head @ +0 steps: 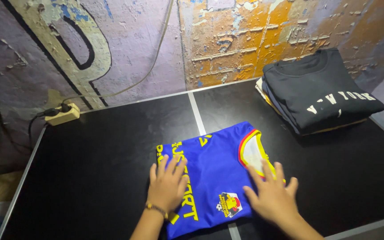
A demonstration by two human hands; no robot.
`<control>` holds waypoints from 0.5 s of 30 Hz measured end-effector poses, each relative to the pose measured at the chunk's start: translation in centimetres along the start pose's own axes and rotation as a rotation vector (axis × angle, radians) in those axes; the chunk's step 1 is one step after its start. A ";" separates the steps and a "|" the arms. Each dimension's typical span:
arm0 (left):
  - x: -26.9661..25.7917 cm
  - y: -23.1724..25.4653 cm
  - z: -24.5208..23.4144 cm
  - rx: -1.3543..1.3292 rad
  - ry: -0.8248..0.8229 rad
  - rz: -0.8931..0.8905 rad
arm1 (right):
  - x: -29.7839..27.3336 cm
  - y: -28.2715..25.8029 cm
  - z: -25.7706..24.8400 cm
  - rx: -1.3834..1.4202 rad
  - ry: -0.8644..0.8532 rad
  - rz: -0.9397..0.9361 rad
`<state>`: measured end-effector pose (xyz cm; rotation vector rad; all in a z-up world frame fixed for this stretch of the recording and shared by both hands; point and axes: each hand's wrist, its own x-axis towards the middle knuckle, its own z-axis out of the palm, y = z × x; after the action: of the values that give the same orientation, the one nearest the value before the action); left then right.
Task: The person folds two soccer jerseys on a black table. First, a dark blue jersey with yellow accents is smoothed, folded in half, and then folded into a compact rectangle before being placed on a stack. Next, a light blue jersey is similarly smoothed and folded into a neat rectangle.
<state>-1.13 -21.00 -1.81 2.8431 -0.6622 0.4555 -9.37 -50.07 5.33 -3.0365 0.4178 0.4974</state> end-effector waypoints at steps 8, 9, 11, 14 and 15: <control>8.1 -4.1 -0.7 -0.055 -0.415 -0.301 | 1.2 4.5 2.6 0.299 0.172 0.233; 8.1 -4.7 0.0 0.010 -0.395 -0.287 | 1.2 4.4 2.2 0.353 0.078 0.244; 7.6 -5.4 -0.1 0.017 -0.431 -0.298 | 3.2 5.4 2.7 0.324 0.092 0.186; 4.8 -6.0 -1.1 -0.046 -0.502 -0.391 | 6.0 6.1 2.5 0.261 0.111 0.039; 3.8 -6.2 -1.7 -0.115 -0.526 -0.465 | 7.2 6.2 2.1 0.230 0.127 -0.046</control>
<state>4.56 -16.59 0.40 2.8747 -0.0698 -0.3997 -5.10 -57.76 1.11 -2.8551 0.3807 0.2358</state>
